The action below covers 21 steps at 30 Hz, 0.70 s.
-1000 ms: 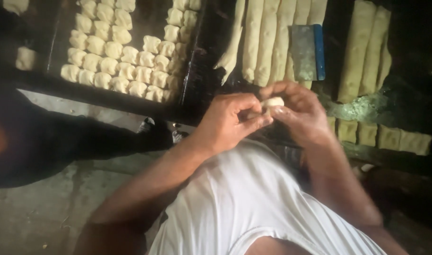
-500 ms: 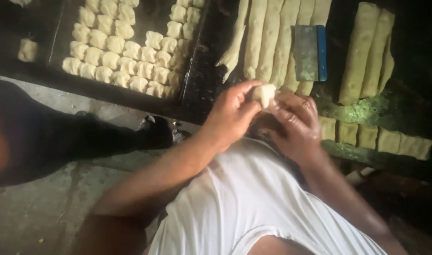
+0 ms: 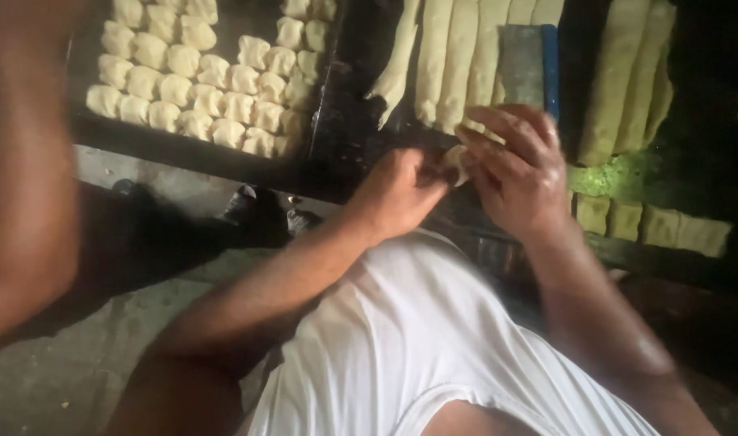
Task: Manually cut and shape pieces of dough on a work counter.
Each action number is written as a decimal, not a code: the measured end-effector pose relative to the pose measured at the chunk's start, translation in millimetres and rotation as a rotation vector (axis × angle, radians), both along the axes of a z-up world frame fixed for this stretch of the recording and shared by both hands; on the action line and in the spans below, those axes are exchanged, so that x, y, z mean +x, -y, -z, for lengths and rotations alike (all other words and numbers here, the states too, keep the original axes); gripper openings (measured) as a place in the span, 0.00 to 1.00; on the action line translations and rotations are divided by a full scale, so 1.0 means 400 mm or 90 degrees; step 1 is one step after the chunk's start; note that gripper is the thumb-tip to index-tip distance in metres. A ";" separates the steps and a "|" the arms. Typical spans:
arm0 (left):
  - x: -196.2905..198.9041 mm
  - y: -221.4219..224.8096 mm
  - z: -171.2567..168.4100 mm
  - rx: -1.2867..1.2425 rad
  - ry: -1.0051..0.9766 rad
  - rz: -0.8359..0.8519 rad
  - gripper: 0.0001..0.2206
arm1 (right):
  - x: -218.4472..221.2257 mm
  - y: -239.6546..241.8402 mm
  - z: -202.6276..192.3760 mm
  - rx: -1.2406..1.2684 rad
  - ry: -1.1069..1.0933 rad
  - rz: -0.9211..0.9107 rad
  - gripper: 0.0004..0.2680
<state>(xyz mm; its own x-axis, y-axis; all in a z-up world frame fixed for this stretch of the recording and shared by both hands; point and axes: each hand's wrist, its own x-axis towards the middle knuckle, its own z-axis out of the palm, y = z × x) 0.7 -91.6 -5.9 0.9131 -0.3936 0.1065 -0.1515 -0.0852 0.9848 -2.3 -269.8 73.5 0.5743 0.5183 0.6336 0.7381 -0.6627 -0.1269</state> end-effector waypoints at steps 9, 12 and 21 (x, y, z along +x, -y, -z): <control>0.026 -0.095 0.053 -0.207 0.021 -0.133 0.30 | 0.061 0.013 0.270 0.250 -0.727 0.144 0.06; 0.037 -0.162 -0.005 -0.197 0.045 -0.181 0.22 | 0.086 0.037 0.343 0.175 -0.697 0.203 0.05; 0.008 -0.384 -0.024 -0.133 0.117 -0.304 0.18 | 0.092 -0.104 0.165 -0.244 -0.674 0.299 0.11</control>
<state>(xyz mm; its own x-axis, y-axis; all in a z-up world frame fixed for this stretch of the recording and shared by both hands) 3.9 61.8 3.5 0.9440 0.1060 0.3124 -0.3150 0.0082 0.9490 34.6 -228.2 7.7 0.8957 0.1717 -0.4102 0.0668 -0.9640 -0.2574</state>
